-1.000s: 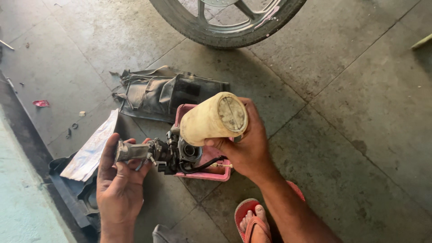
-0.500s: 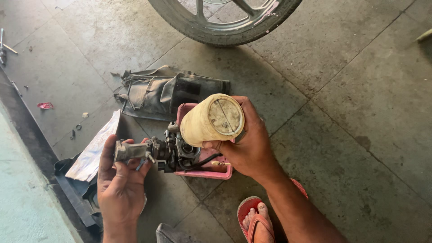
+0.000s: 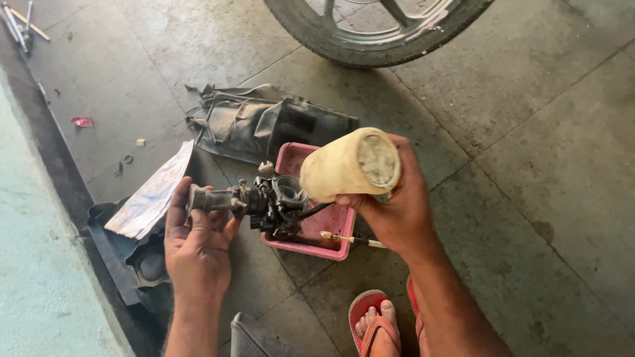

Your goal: The person cleans a motorcycle carburetor by pouring liquid from a bottle into its openings and scrubbing internal parts with a small brush. The person repeatedly rotates and repositions the carburetor to access different areas while working over a pink tray.

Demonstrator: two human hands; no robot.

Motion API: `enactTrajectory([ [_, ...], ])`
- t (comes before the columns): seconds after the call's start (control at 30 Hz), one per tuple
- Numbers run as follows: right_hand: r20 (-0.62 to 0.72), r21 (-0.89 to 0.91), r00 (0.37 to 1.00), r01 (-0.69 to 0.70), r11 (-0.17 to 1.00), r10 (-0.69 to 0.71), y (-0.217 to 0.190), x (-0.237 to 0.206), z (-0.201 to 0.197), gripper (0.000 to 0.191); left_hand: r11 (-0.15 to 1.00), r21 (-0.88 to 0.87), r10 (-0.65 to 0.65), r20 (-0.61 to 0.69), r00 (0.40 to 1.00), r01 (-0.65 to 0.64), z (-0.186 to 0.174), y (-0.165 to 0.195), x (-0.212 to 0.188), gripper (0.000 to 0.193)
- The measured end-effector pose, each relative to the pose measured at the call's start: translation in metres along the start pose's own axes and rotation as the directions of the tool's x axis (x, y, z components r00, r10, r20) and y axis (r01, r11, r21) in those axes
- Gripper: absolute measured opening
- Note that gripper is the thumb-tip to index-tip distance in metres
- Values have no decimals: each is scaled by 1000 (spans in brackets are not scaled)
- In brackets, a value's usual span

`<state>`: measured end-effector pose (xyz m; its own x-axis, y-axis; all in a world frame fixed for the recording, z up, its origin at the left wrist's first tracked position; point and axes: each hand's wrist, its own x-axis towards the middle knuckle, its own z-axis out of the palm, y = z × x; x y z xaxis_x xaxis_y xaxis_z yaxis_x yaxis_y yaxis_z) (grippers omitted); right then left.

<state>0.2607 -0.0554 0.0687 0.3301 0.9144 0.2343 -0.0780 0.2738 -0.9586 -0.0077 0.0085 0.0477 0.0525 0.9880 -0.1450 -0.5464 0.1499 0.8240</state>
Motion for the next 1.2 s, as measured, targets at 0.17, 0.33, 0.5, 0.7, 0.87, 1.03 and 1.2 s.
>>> enactTrajectory([
  [0.17,-85,141,996,18,990,-6,4,4,-12,75,990,138,2,-148,989,19,10,-8,0,46],
  [0.33,-55,153,998,27,988,-18,9,7,-19,70,976,212,14,-317,948,56,14,-20,1,43],
  [0.5,-83,110,995,57,992,-48,18,6,-19,67,969,235,15,-384,923,82,17,-30,2,44],
  [0.7,-75,43,997,32,999,-28,19,7,-18,68,966,253,35,-353,935,59,23,-32,-1,44],
  [0.87,-47,-3,998,40,999,-40,18,8,-17,67,979,199,31,-343,939,41,22,-30,1,45],
  [1.03,-59,-34,996,70,997,-72,16,10,-15,66,980,199,39,-336,941,30,18,-30,3,45],
  [1.2,-52,-32,996,72,997,-74,13,9,-14,64,978,205,31,-336,941,41,18,-29,3,43],
])
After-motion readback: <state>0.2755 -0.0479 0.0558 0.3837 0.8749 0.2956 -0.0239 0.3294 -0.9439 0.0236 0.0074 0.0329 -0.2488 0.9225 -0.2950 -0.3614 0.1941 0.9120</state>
